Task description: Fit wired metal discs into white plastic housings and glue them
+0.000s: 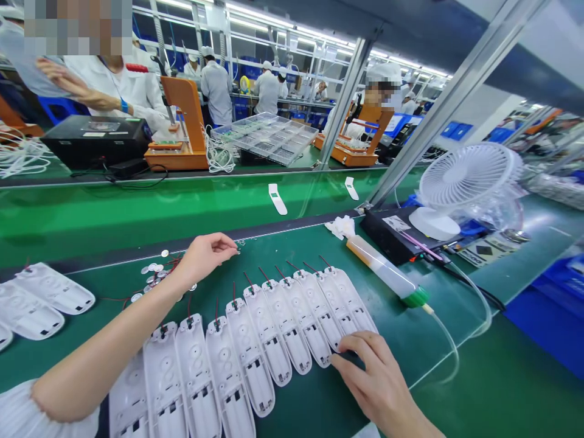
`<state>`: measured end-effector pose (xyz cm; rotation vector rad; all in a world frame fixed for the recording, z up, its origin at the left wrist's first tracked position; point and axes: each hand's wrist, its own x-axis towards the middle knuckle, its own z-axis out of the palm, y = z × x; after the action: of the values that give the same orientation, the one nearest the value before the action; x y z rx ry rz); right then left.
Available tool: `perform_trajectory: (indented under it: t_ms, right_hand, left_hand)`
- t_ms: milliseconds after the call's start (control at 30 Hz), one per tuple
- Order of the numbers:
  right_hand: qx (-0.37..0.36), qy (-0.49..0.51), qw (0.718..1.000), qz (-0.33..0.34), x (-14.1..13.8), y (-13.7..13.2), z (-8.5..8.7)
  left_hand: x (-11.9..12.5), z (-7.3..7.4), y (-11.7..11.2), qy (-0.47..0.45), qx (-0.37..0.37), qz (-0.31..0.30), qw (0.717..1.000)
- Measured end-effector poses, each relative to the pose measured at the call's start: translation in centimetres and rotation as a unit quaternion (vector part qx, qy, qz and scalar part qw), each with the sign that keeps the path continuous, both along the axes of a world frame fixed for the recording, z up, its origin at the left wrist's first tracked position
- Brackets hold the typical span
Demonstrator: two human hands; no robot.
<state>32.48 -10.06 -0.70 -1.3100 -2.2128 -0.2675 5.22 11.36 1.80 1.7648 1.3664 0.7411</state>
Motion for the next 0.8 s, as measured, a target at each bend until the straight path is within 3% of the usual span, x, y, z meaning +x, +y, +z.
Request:
perform_trajectory:
  t_ms: [233,533,633,800]
  right_hand:
    - [0.036,-0.038,0.999,-0.009,-0.5,0.1,0.0]
    - [0.051,-0.082,0.995,0.01,-0.2,-0.3,-0.3]
    - [0.048,-0.035,0.998,0.003,-0.8,0.1,0.6]
    - [0.046,0.127,0.991,-0.007,-3.3,2.1,3.1]
  left_hand:
    - [1.7,1.6,-2.5,-0.054,-0.063,-0.013,0.996]
    - [4.8,1.8,-6.4,-0.128,-0.179,-0.088,0.972]
    - [5.6,2.1,-7.5,-0.133,-0.225,-0.114,0.958]
    - [6.5,2.5,-8.7,-0.148,-0.273,-0.153,0.938]
